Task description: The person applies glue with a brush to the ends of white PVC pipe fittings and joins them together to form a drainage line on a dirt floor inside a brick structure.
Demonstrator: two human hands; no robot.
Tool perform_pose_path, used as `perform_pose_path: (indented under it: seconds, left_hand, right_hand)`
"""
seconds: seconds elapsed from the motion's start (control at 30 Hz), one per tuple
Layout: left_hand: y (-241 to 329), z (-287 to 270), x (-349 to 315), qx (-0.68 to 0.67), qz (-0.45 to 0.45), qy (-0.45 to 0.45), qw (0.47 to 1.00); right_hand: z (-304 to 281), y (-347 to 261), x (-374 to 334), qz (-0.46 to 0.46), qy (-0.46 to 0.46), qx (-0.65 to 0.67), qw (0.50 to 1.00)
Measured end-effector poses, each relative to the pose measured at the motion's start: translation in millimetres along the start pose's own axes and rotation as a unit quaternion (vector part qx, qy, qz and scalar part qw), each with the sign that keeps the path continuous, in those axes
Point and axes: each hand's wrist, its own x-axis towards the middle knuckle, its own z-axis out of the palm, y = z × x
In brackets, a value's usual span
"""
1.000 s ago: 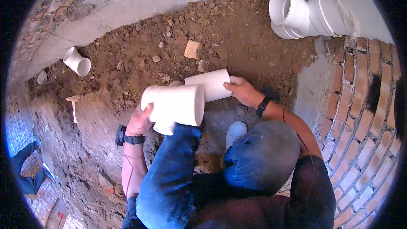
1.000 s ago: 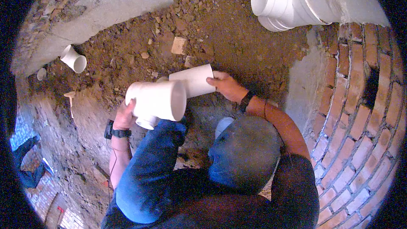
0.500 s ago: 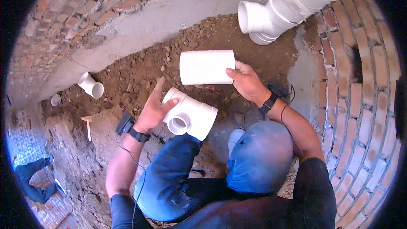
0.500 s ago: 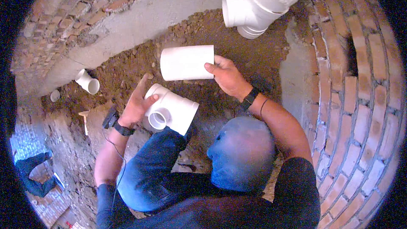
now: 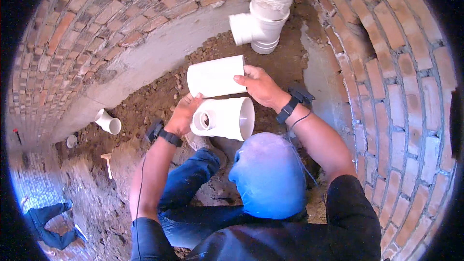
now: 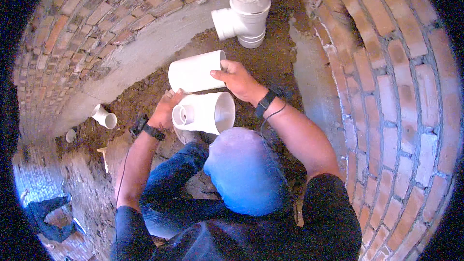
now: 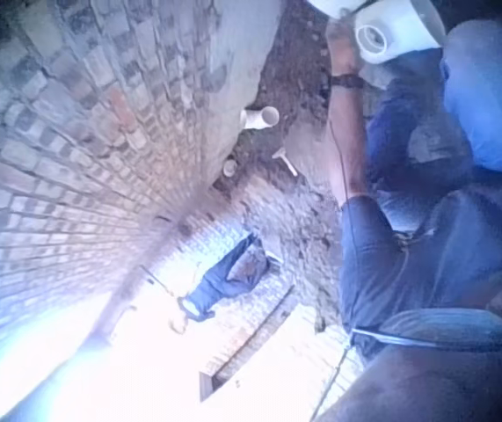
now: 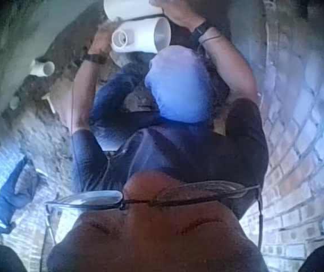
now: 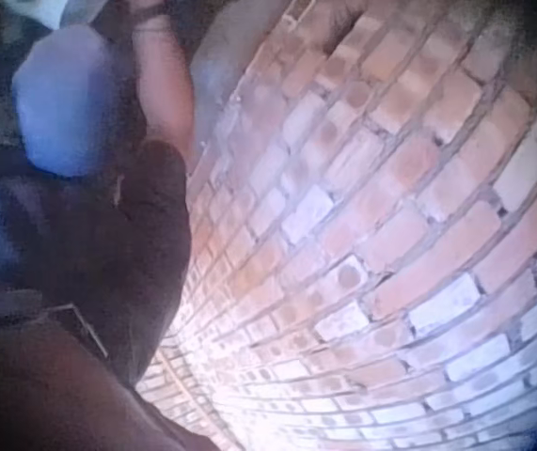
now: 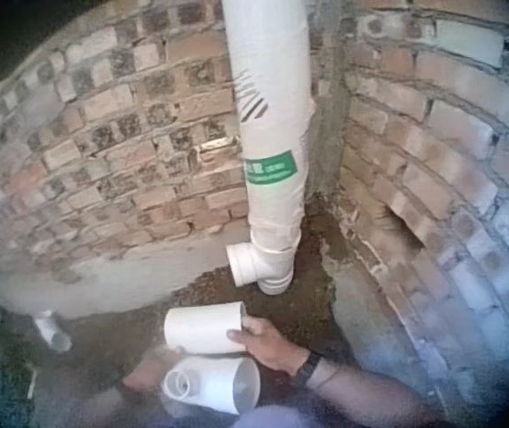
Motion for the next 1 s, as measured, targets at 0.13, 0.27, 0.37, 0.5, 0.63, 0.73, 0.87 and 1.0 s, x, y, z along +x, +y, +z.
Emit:
perform_pose_path:
  seconds: [0.13, 0.27, 0.37, 0.5, 0.63, 0.73, 0.87, 1.0]
  left_hand:
    - [-36, 11, 12, 0.001, 0.003, 0.039, 0.999]
    - [-56, 20, 12, 0.045, -0.027, 0.029, 0.998]
    - [-73, 32, 12, 0.047, -0.029, 0.051, 0.997]
    - [-92, 28, 12, 0.099, -0.017, 0.101, 0.990]
    - [-110, 5, 18, 0.134, -0.047, 0.109, 0.984]
    - [-134, -18, 27, 0.106, -0.052, 0.119, 0.986]
    - [-131, -3, 34, -0.051, -0.054, 0.099, 0.992]
    - [-133, -7, 19, -0.044, -0.038, 0.135, 0.989]
  right_hand:
    - [-23, 0, -1, 0.003, 0.040, -0.095, 0.995]
    - [-38, 8, -6, 0.038, 0.084, -0.182, 0.979]
    - [-53, 2, -19, 0.081, 0.088, -0.271, 0.955]
    - [-64, 1, -63, -0.023, 0.218, -0.470, 0.855]
    - [-62, -51, -166, 0.008, 0.342, -0.334, 0.878]
    - [-77, -33, -238, 0.026, 0.458, -0.468, 0.756]
    - [-103, 47, -294, 0.262, 0.373, -0.531, 0.714]
    - [-123, 116, -272, 0.126, 0.423, -0.567, 0.696]
